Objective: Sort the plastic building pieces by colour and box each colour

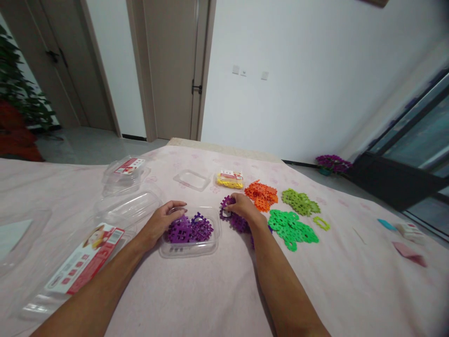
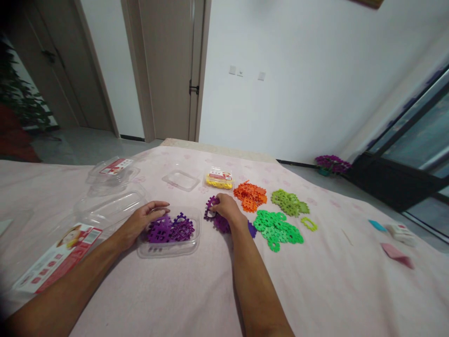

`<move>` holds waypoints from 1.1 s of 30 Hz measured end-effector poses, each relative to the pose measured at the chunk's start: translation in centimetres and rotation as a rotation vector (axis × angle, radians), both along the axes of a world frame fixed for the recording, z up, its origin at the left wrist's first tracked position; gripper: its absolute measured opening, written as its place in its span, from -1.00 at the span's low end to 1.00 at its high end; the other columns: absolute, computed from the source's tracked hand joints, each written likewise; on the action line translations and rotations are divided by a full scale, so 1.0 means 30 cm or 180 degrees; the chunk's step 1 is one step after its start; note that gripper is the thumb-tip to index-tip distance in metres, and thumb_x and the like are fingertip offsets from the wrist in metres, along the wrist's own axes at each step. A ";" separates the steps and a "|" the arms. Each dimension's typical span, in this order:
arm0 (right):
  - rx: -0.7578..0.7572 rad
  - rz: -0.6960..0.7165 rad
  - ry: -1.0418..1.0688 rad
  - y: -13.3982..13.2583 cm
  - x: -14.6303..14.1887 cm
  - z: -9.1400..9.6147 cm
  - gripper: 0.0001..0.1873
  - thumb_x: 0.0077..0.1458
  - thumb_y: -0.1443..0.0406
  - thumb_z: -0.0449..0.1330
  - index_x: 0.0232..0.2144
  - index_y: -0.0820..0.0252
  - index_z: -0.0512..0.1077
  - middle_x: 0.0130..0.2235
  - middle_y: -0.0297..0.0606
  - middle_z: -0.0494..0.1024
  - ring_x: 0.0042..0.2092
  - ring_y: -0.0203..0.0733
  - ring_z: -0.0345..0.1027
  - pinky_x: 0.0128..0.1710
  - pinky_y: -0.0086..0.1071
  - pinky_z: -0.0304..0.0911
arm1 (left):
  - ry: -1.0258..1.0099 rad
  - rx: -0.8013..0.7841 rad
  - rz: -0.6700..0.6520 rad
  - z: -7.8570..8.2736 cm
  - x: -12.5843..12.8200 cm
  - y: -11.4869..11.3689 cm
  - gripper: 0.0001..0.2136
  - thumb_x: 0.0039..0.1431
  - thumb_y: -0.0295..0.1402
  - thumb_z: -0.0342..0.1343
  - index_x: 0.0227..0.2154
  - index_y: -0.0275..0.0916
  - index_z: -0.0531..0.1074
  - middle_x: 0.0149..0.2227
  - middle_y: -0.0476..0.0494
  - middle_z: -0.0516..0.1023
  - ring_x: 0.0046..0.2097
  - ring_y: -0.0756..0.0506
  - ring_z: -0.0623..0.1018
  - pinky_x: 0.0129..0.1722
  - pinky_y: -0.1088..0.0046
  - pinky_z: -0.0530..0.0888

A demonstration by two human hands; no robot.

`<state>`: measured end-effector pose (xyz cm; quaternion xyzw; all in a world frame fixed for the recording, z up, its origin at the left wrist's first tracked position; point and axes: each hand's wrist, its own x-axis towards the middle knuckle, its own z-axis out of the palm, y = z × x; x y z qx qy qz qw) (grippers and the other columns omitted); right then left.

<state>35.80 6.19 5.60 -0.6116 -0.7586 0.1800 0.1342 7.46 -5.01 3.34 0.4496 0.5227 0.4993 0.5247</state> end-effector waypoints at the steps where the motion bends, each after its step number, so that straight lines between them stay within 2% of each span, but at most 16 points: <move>1: -0.0076 0.0019 0.0053 0.000 0.001 -0.005 -0.82 -0.10 0.30 0.35 -0.37 0.23 0.51 -0.40 -0.33 0.54 -0.36 -0.26 0.33 -0.41 -0.45 0.06 | -0.0026 -0.0039 -0.0114 0.008 -0.003 -0.005 -0.49 -0.06 -0.13 0.32 -0.03 -0.22 0.46 -0.06 -0.26 0.59 -0.04 -0.21 0.58 -0.07 0.27 0.45; 7: -0.0132 0.0225 0.0417 0.003 0.008 -0.013 -0.88 0.04 0.30 0.19 -0.44 0.24 0.48 -0.46 -0.35 0.50 -0.41 -0.31 0.29 -0.44 -0.46 0.06 | 0.0070 -0.0092 -0.0565 0.037 -0.026 -0.017 -0.30 -0.20 -0.26 0.43 0.10 -0.12 0.40 0.08 -0.31 0.52 0.20 -0.27 0.43 0.13 0.16 0.37; 10: 0.0131 0.0191 0.0725 0.000 -0.003 0.016 -0.90 0.04 0.32 0.16 -0.46 0.24 0.45 -0.47 -0.36 0.48 -0.41 -0.31 0.29 -0.43 -0.47 0.09 | 0.0162 -0.0074 -0.0660 0.033 -0.032 -0.012 -0.29 -0.23 -0.32 0.43 0.10 -0.11 0.41 0.10 -0.32 0.50 0.21 -0.30 0.42 0.17 0.11 0.34; 12: 0.0148 0.0197 0.1268 -0.016 -0.023 0.050 -0.90 0.04 0.32 0.17 -0.37 0.24 0.45 -0.43 -0.35 0.50 -0.40 -0.31 0.32 -0.42 -0.48 0.13 | 0.0215 -0.0064 -0.0668 0.032 -0.032 -0.010 -0.31 -0.22 -0.34 0.41 0.08 -0.12 0.41 0.09 -0.32 0.50 0.20 -0.30 0.43 0.17 0.09 0.35; 15: -0.0325 0.0447 0.2038 -0.069 -0.070 0.114 -0.82 0.05 0.31 0.18 -0.25 0.23 0.41 -0.42 -0.34 0.51 -0.43 -0.32 0.34 -0.45 -0.49 0.16 | 0.0268 -0.0030 -0.0708 0.035 -0.031 -0.011 -0.33 -0.20 -0.34 0.39 0.09 -0.14 0.40 0.09 -0.32 0.50 0.20 -0.30 0.43 0.17 0.09 0.35; 18: -0.0865 0.0921 0.2261 -0.138 -0.126 0.170 -0.79 0.04 0.33 0.21 -0.21 0.21 0.40 -0.44 -0.37 0.50 -0.48 -0.36 0.30 -0.48 -0.51 0.15 | 0.0301 -0.0043 -0.0811 0.035 -0.032 -0.011 -0.31 -0.17 -0.33 0.38 0.11 -0.17 0.35 0.12 -0.34 0.46 0.22 -0.29 0.40 0.16 0.09 0.35; 21: -0.1194 0.1368 0.1955 -0.188 -0.166 0.200 -0.80 0.07 0.35 0.20 -0.19 0.20 0.45 -0.42 -0.36 0.52 -0.44 -0.36 0.31 -0.44 -0.50 0.18 | 0.0362 -0.0029 -0.0868 0.031 -0.034 -0.009 -0.31 -0.14 -0.32 0.36 0.13 -0.19 0.32 0.14 -0.35 0.44 0.23 -0.29 0.39 0.15 0.10 0.37; 23: -0.1007 0.1463 0.1485 -0.200 -0.173 0.206 -0.83 0.07 0.36 0.19 -0.24 0.20 0.51 -0.38 -0.34 0.54 -0.39 -0.34 0.34 -0.38 -0.47 0.20 | 0.0411 -0.0017 -0.0877 0.027 -0.035 -0.008 -0.31 -0.12 -0.31 0.35 0.14 -0.19 0.31 0.14 -0.35 0.43 0.22 -0.29 0.39 0.15 0.11 0.36; 27: -0.0102 0.1071 0.0671 -0.174 -0.137 0.200 -0.84 0.09 0.37 0.18 -0.27 0.20 0.55 -0.27 -0.28 0.60 -0.29 -0.26 0.40 -0.28 -0.43 0.21 | 0.0424 -0.0044 -0.0901 0.025 -0.035 -0.007 -0.34 -0.09 -0.33 0.33 0.13 -0.19 0.30 0.15 -0.36 0.42 0.22 -0.26 0.40 0.16 0.13 0.36; 30: 0.0001 0.0703 0.0154 -0.137 -0.085 0.182 -0.78 0.07 0.34 0.22 -0.19 0.18 0.56 -0.19 -0.23 0.62 -0.21 -0.20 0.44 -0.24 -0.41 0.23 | 0.0463 -0.0039 -0.0908 0.028 -0.033 -0.005 -0.35 -0.09 -0.34 0.32 0.13 -0.19 0.30 0.16 -0.35 0.42 0.23 -0.25 0.39 0.17 0.13 0.35; 33: -0.0112 0.0363 -0.0488 -0.110 -0.045 0.154 -0.59 -0.02 0.27 0.31 -0.06 0.13 0.53 -0.08 -0.19 0.59 -0.09 -0.11 0.45 -0.16 -0.38 0.24 | 0.0593 0.0028 -0.0906 0.031 -0.033 -0.003 -0.37 -0.09 -0.34 0.31 0.11 -0.19 0.31 0.15 -0.33 0.44 0.23 -0.24 0.39 0.19 0.12 0.33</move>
